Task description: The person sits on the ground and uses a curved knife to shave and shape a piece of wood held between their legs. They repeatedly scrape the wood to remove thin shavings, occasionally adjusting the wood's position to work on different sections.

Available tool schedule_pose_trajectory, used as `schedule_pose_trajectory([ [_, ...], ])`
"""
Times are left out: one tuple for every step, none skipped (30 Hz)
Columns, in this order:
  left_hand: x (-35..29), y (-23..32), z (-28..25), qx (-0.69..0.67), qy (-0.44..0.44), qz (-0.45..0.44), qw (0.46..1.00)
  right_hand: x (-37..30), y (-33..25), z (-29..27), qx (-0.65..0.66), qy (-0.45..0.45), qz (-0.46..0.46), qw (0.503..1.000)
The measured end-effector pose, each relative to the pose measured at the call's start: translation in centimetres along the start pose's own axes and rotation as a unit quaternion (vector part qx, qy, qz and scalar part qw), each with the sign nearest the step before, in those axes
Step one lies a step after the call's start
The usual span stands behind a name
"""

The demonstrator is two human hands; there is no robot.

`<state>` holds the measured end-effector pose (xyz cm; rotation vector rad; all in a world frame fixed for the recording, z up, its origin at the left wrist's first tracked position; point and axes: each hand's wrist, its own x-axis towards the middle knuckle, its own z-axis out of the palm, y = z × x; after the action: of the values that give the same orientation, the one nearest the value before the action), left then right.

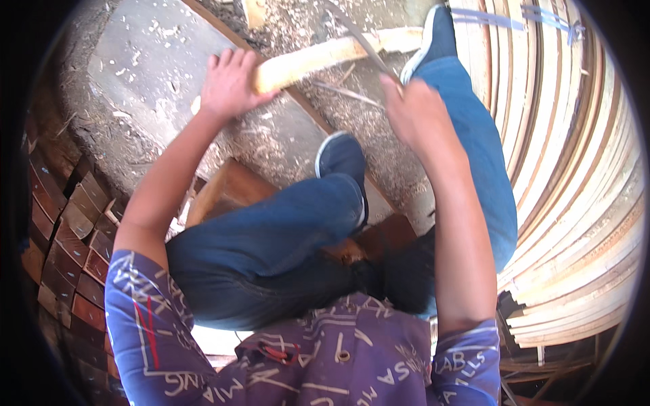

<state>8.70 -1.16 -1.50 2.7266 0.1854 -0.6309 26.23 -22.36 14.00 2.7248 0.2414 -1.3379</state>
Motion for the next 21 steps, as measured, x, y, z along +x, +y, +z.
schedule_pose_trajectory([
  [-0.4,0.0,0.0,-0.004,0.01,0.004,1.0,-0.2,-2.0,-0.9,0.025,-0.021,-0.022,0.999],
  [0.0,-0.5,-0.1,-0.001,0.03,0.004,1.0,-0.7,-4.1,-1.6,0.032,-0.01,-0.061,0.998],
  [-0.1,-0.6,0.3,0.01,0.044,0.004,0.999,-1.6,-6.1,-2.0,0.04,0.003,-0.102,0.994],
  [-0.1,-0.5,0.4,0.011,0.047,0.007,0.999,-2.5,-6.7,-2.1,0.046,0.007,-0.134,0.99],
  [0.0,-0.6,0.3,0.011,0.05,0.01,0.999,-2.6,-6.2,-2.0,0.063,0.009,-0.134,0.989],
  [-0.2,-0.7,0.4,0.013,0.052,0.013,0.998,-2.7,-5.2,-1.7,0.082,0.011,-0.135,0.987],
  [-0.5,-0.7,0.2,0.014,0.036,0.007,0.999,-2.5,-4.0,-1.5,0.101,0.017,-0.138,0.985],
  [-0.5,-0.6,0.2,0.017,0.031,0.01,0.999,-1.0,0.3,-0.6,0.058,0.006,-0.054,0.997],
  [-0.2,-0.4,0.4,0.02,0.029,0.014,0.999,0.5,4.4,-0.3,0.014,-0.001,0.032,0.999],
  [0.2,-0.3,0.5,0.025,0.027,0.016,0.999,0.5,5.2,-1.0,0.009,-0.008,0.051,0.999],
  [0.2,-0.2,0.4,0.033,0.027,0.015,0.999,0.3,5.8,-1.4,0.005,-0.018,0.065,0.998],
  [0.6,-0.2,0.2,0.047,0.034,0.013,0.998,0.6,5.8,-1.5,0.004,-0.021,0.074,0.997],
  [0.2,0.5,0.5,0.047,0.028,0.018,0.998,-0.3,3.8,-1.5,0.007,-0.008,0.048,0.999],
  [0.0,0.5,0.5,0.035,0.022,0.016,0.999,-0.6,2.0,-1.3,0.03,-0.01,0.013,0.999],
  [-0.5,0.5,0.1,0.02,0.013,0.015,1.0,-1.0,0.7,-1.2,0.052,-0.015,-0.02,0.998],
  [0.2,-0.4,-0.5,0.019,0.02,0.009,1.0,-0.5,-1.0,-1.5,0.079,-0.004,-0.066,0.995],
  [0.2,-0.1,-0.1,0.023,0.012,0.002,1.0,-0.9,-2.4,-2.0,0.083,0.005,-0.105,0.991],
  [0.0,-0.1,0.0,0.023,0.017,0.002,1.0,-2.4,-3.3,-2.1,0.085,0.004,-0.138,0.987],
  [-0.1,-0.2,0.0,0.022,0.022,0.002,1.0,-3.1,-3.7,-2.0,0.089,0.003,-0.17,0.981],
  [-0.2,-0.3,0.0,0.021,0.025,0.002,0.999,-2.5,-3.0,-1.2,0.078,-0.004,-0.134,0.988],
  [-0.3,-0.4,0.1,0.015,0.024,0.01,1.0,-1.3,-0.8,0.0,0.062,-0.011,-0.091,0.994],
])
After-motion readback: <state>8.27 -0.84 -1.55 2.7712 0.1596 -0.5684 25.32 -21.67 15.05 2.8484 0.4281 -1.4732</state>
